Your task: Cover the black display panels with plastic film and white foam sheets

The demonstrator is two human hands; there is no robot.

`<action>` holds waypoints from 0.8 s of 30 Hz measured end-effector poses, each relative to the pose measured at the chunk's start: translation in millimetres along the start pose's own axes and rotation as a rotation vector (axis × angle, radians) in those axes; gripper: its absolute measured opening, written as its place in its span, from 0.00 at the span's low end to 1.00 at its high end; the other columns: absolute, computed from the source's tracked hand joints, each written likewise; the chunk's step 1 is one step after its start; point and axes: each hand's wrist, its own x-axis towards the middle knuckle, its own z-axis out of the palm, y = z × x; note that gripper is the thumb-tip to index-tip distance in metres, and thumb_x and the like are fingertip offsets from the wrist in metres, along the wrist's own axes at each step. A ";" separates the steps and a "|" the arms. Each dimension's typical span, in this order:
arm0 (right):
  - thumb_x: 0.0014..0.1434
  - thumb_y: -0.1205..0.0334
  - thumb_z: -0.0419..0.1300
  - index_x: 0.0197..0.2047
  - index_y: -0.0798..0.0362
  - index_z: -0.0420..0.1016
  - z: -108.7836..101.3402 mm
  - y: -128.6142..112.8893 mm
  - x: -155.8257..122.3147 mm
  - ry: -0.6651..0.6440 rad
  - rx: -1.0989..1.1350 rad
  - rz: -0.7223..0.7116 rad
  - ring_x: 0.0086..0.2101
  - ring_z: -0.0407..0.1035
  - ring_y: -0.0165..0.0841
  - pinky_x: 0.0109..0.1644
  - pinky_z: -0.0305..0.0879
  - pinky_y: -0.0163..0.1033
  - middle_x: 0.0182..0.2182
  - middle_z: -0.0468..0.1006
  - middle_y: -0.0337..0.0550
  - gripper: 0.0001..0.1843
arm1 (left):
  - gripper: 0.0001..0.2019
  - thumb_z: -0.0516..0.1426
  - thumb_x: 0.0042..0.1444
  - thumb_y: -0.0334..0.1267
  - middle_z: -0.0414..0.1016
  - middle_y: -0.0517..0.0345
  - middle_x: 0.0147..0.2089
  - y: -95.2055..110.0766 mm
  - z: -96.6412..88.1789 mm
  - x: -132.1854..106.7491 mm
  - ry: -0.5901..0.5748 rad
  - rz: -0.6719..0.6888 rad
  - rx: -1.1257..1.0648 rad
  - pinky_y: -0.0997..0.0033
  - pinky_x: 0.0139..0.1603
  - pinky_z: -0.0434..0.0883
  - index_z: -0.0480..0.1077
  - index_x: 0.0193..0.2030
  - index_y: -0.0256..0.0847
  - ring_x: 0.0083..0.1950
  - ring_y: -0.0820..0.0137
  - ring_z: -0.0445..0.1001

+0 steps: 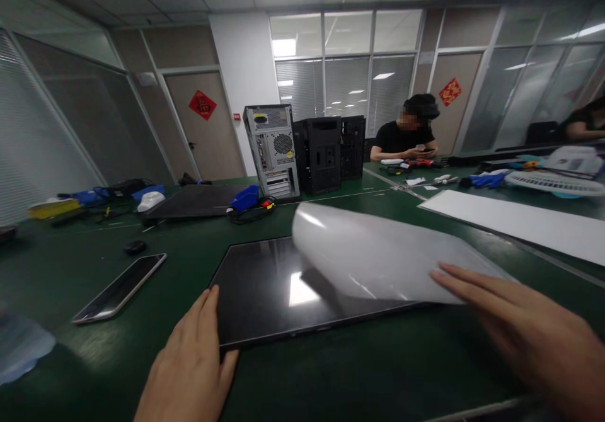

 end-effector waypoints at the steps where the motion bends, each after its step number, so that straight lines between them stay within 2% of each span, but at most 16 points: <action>1: 0.66 0.55 0.47 0.62 0.35 0.68 8.7 -10.5 3.6 -0.030 0.000 -0.064 0.49 0.73 0.38 0.49 0.74 0.47 0.56 0.73 0.34 0.24 | 0.36 0.50 0.56 0.43 0.60 0.35 0.69 -0.7 1.0 -0.6 0.020 0.009 -0.004 0.49 0.64 0.65 0.50 0.71 0.30 0.67 0.51 0.64; 3: 0.66 0.57 0.48 0.62 0.37 0.69 25.0 -29.6 8.5 -0.086 0.007 -0.142 0.49 0.73 0.38 0.49 0.75 0.49 0.55 0.75 0.36 0.23 | 0.38 0.50 0.56 0.42 0.57 0.34 0.70 -1.6 2.3 -1.8 0.048 0.013 -0.008 0.48 0.64 0.65 0.45 0.72 0.31 0.68 0.49 0.62; 6: 0.66 0.58 0.50 0.61 0.37 0.70 39.5 -47.4 10.8 -0.147 0.034 -0.172 0.52 0.72 0.40 0.52 0.74 0.51 0.56 0.73 0.37 0.22 | 0.42 0.52 0.54 0.39 0.52 0.34 0.72 -2.1 2.8 -3.8 0.073 0.020 -0.010 0.46 0.64 0.65 0.38 0.74 0.33 0.70 0.47 0.59; 9: 0.66 0.59 0.50 0.63 0.37 0.68 39.7 -54.2 12.8 -0.175 0.075 -0.214 0.55 0.69 0.40 0.55 0.72 0.52 0.59 0.70 0.38 0.23 | 0.46 0.52 0.52 0.35 0.47 0.35 0.74 -1.7 1.7 -5.3 0.070 0.032 -0.015 0.45 0.62 0.67 0.33 0.75 0.34 0.71 0.45 0.56; 13: 0.67 0.54 0.50 0.62 0.41 0.70 33.1 -62.9 19.1 -0.172 0.099 -0.227 0.54 0.70 0.41 0.54 0.73 0.52 0.58 0.70 0.40 0.22 | 0.45 0.52 0.54 0.38 0.44 0.38 0.75 -0.4 -0.9 -4.6 0.061 0.006 -0.046 0.43 0.60 0.69 0.32 0.75 0.39 0.71 0.44 0.55; 16: 0.67 0.51 0.51 0.65 0.45 0.66 33.0 -67.9 20.5 -0.145 0.130 -0.211 0.55 0.69 0.41 0.55 0.73 0.50 0.59 0.70 0.41 0.25 | 0.43 0.53 0.56 0.39 0.47 0.41 0.73 -1.4 -1.7 -4.0 0.076 0.011 -0.072 0.45 0.61 0.68 0.35 0.75 0.42 0.70 0.47 0.58; 19: 0.66 0.50 0.52 0.67 0.48 0.63 36.2 -65.4 16.5 -0.094 0.136 -0.163 0.57 0.67 0.41 0.58 0.71 0.49 0.63 0.66 0.44 0.28 | 0.40 0.53 0.56 0.39 0.50 0.44 0.73 -4.7 -0.9 -4.7 0.080 0.012 -0.072 0.48 0.62 0.68 0.42 0.74 0.44 0.68 0.50 0.61; 22: 0.66 0.50 0.52 0.62 0.46 0.69 38.5 -59.2 10.7 -0.048 0.125 -0.099 0.56 0.67 0.43 0.57 0.71 0.51 0.60 0.69 0.44 0.24 | 0.34 0.54 0.56 0.41 0.55 0.48 0.71 -7.4 0.2 -5.4 0.036 0.014 -0.067 0.50 0.61 0.69 0.55 0.71 0.47 0.66 0.52 0.64; 24: 0.66 0.51 0.52 0.57 0.44 0.74 38.2 -56.8 8.4 -0.072 0.135 -0.077 0.52 0.71 0.41 0.53 0.73 0.51 0.56 0.73 0.43 0.20 | 0.30 0.54 0.56 0.41 0.60 0.50 0.69 -7.3 0.1 -5.2 -0.015 0.013 -0.070 0.50 0.60 0.69 0.62 0.67 0.48 0.65 0.53 0.66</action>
